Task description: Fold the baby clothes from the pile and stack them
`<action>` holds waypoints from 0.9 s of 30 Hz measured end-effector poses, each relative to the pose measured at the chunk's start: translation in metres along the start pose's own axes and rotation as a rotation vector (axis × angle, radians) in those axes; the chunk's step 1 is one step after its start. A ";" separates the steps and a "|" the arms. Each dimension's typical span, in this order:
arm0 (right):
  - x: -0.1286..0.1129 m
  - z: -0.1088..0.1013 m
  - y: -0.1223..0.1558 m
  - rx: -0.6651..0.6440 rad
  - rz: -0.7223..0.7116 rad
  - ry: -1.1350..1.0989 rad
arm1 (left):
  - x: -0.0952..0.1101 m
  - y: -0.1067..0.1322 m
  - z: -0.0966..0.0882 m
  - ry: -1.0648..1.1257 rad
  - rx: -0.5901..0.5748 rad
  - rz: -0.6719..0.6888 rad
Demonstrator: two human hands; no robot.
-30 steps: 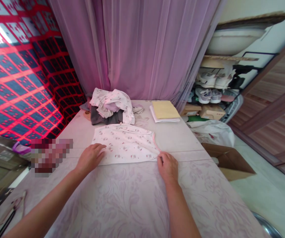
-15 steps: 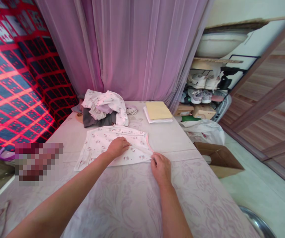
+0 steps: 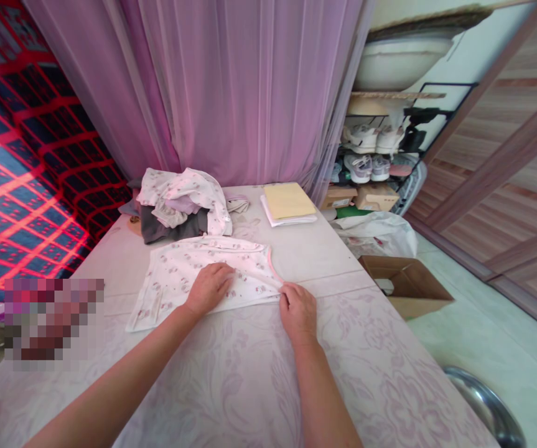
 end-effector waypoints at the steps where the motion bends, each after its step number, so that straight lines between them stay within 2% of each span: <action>1: -0.001 -0.001 0.000 0.003 0.000 0.001 | 0.004 0.008 -0.003 0.012 0.012 0.028; 6: -0.021 -0.001 0.001 0.003 -0.134 0.062 | 0.015 0.048 -0.003 0.034 -0.104 0.097; 10: -0.032 0.002 0.002 0.003 -0.207 0.069 | 0.011 0.060 0.000 0.011 -0.170 0.062; 20: -0.031 -0.004 0.005 0.002 -0.213 0.022 | 0.003 0.062 -0.007 0.239 -0.033 -0.025; 23: -0.029 -0.002 0.004 -0.014 -0.183 0.033 | 0.005 0.066 -0.012 0.232 0.011 -0.036; 27: -0.028 0.004 0.003 -0.058 -0.175 0.054 | 0.011 0.070 -0.010 0.177 0.015 -0.018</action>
Point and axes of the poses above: each hand's wrist, its own y-axis away from the middle knuckle, its own z-axis out of the palm, x = y × z, the point moved 9 cm from there along -y, towards the middle knuckle, and after that the axes turned 9 degrees about z, right-handed, at the moved point
